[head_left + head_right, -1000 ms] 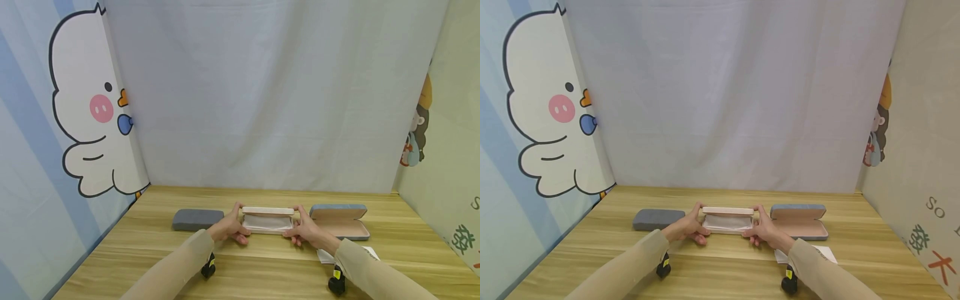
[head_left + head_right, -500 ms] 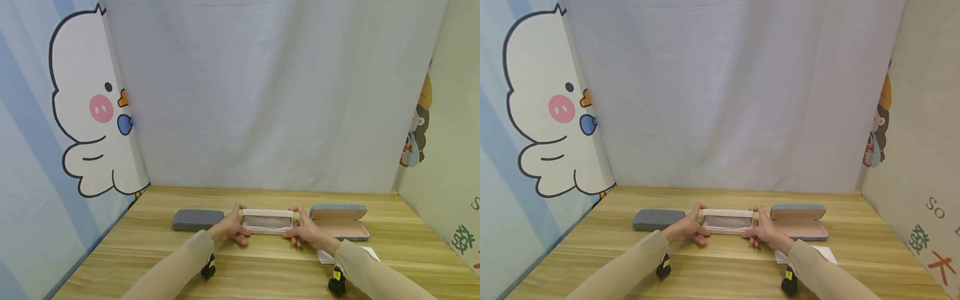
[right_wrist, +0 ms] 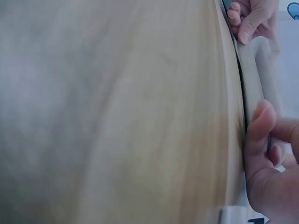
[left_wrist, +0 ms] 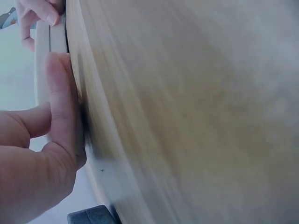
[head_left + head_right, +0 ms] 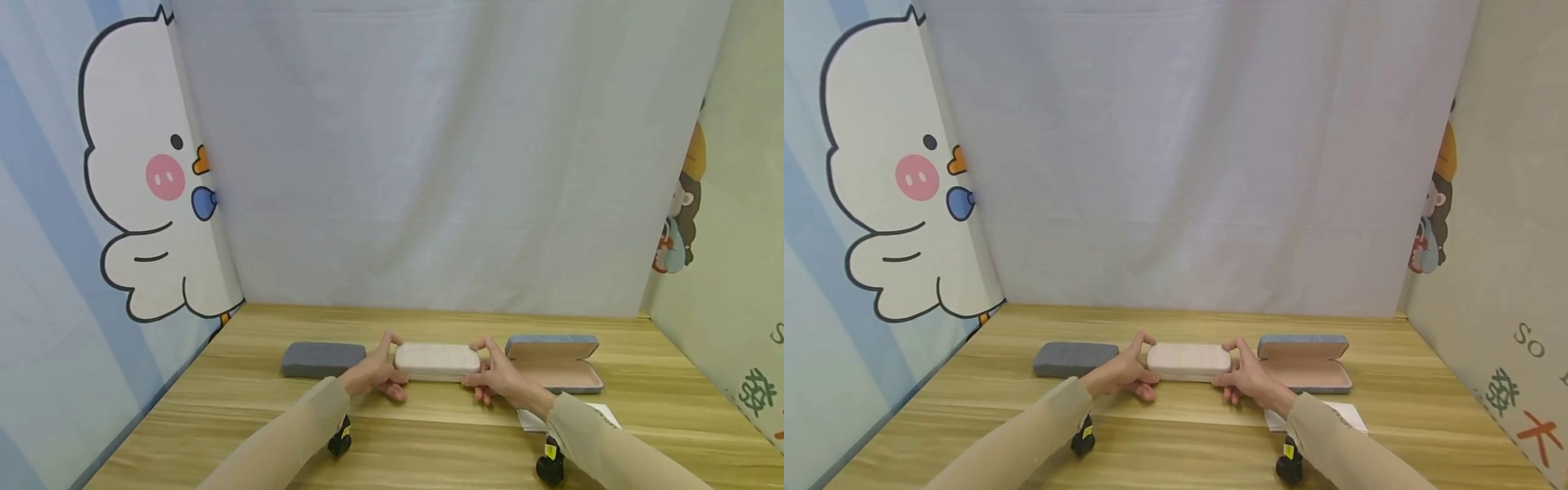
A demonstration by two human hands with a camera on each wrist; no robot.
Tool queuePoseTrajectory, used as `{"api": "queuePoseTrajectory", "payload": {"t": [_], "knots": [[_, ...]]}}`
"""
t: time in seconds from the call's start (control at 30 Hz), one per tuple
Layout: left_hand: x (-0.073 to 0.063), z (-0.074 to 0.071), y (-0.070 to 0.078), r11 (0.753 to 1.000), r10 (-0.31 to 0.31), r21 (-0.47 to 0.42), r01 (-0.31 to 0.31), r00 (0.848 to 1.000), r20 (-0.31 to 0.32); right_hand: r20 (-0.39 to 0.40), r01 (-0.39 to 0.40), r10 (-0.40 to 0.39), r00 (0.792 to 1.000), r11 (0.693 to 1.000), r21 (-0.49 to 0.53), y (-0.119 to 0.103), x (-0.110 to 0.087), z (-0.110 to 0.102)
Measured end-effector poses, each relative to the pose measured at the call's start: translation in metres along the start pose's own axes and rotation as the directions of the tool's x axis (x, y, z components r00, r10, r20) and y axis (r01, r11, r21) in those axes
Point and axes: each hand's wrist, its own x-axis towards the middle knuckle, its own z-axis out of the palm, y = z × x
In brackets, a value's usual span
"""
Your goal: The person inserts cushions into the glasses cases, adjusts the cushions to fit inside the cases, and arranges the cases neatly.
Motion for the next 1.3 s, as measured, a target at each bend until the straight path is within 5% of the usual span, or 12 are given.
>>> {"api": "queuePoseTrajectory", "payload": {"t": [0.33,0.67,0.9,1.3], "knots": [[-0.003,0.004,0.002,0.999,0.021,0.050,-0.021,1.000,-0.008,-0.062,-0.019,0.009,0.998,0.986,-0.166,-0.008,-0.008,0.002],[-0.021,0.008,0.023,0.956,0.082,0.285,-0.064,0.995,-0.050,-0.058,0.026,-0.035,0.998,0.987,-0.161,-0.031,-0.019,-0.008],[-0.029,0.027,0.033,0.968,0.124,0.215,-0.131,0.991,0.043,-0.043,0.048,-0.055,0.998,0.986,-0.160,-0.033,-0.030,-0.016],[-0.037,0.069,0.040,0.982,0.122,0.129,-0.136,0.986,0.114,-0.054,0.042,-0.049,0.997,0.991,-0.130,-0.028,-0.053,-0.026]]}}
